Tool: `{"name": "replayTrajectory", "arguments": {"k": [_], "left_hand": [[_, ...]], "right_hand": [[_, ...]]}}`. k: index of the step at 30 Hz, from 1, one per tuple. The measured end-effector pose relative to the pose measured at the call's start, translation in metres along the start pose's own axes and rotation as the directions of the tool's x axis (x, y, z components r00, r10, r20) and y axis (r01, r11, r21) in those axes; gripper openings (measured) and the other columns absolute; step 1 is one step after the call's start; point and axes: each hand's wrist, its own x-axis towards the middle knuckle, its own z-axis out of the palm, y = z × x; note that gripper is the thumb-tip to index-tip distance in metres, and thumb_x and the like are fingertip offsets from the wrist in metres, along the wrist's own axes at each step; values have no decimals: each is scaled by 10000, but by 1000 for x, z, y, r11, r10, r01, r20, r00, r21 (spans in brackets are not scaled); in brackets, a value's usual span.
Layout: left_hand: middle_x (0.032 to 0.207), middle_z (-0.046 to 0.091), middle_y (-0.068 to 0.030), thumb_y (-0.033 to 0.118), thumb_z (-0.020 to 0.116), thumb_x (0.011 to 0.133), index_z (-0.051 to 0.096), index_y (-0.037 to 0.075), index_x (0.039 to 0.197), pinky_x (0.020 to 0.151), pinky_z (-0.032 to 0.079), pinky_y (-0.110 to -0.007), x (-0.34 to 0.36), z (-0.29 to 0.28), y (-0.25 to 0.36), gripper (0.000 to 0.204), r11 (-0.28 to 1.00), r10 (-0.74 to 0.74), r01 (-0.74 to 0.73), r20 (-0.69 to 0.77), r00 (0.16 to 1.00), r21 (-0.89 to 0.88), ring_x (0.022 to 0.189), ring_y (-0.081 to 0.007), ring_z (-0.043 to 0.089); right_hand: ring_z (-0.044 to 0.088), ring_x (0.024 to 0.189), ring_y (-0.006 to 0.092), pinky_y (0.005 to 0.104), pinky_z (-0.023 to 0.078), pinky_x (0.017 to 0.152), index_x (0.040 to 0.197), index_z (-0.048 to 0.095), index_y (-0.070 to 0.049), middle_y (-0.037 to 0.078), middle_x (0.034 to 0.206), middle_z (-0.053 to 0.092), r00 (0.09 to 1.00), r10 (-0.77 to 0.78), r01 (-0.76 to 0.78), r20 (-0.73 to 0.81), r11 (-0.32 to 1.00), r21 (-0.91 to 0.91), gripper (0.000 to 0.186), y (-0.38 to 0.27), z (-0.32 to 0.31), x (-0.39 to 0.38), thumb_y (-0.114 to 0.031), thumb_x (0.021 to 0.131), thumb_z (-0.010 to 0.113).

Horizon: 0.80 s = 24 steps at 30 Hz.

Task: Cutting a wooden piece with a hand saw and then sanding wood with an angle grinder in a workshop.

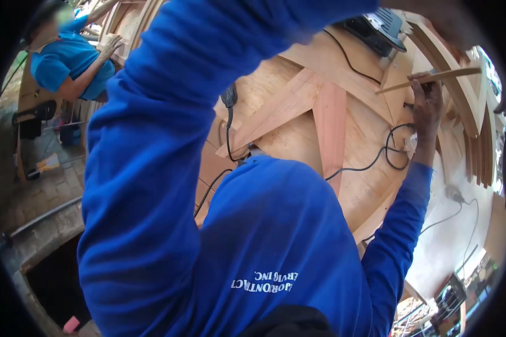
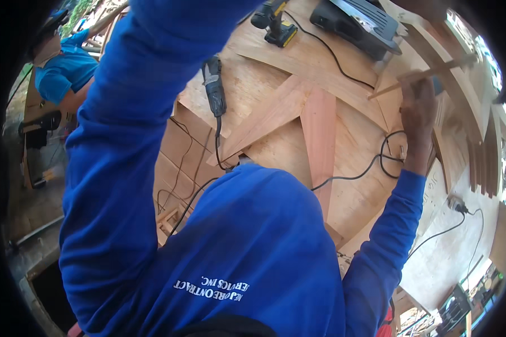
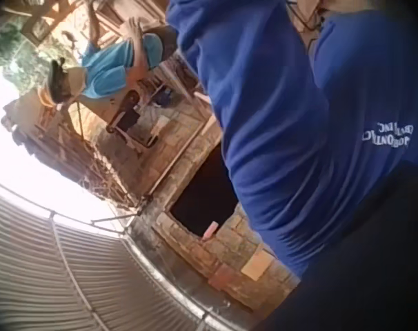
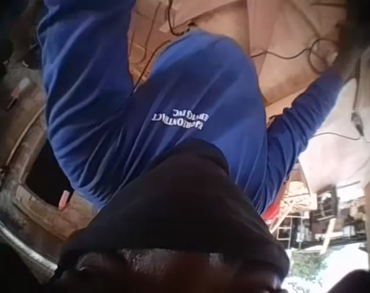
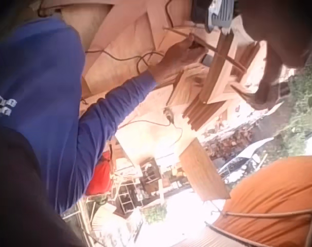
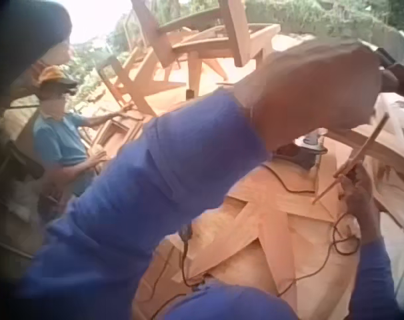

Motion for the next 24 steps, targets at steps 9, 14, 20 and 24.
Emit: {"name": "replayTrajectory", "arguments": {"k": [9, 14, 20, 24], "left_hand": [[869, 713, -189, 176, 654, 792, 743, 26, 904, 663, 561, -425, -60, 52, 18, 208, 921, -206, 105, -240, 949, -376, 806, -335, 713], [856, 675, -246, 62, 594, 832, 575, -19, 1012, 745, 511, -524, -145, 165, 50, 198, 405, -737, 557, 102, 668, -725, 837, -449, 668], [1050, 680, -288, 188, 692, 852, 583, -28, 1089, 864, 523, -505, -274, 288, 68, 339, -81, -836, 865, 506, 211, -495, 1021, -445, 663], [1110, 663, -325, 185, 702, 853, 538, -59, 1193, 924, 523, -501, -307, 311, 74, 450, -256, -833, 897, 553, -15, -361, 1081, -468, 647]], "right_hand": [[645, 1068, 159, 305, 474, 989, 1168, 573, -17, 82, 1107, 675, 997, 8, -14, 73, 996, 90, 175, 6, -9, -7, 27, 1001, 554], [632, 1073, 151, 302, 466, 1006, 1170, 572, -13, 85, 1124, 665, 998, 47, -48, 35, 998, 34, 164, 1, -2, -4, 16, 1010, 554], [637, 1072, 164, 300, 486, 990, 1214, 575, -4, 102, 1137, 676, 1000, -1, 1, 9, 999, -45, 193, 7, 2, -6, -15, 1023, 551], [655, 1031, 174, 300, 510, 944, 1224, 606, 25, 105, 1115, 689, 993, 94, -96, -75, 995, -23, 213, 11, 12, -18, -66, 1042, 543]]}}
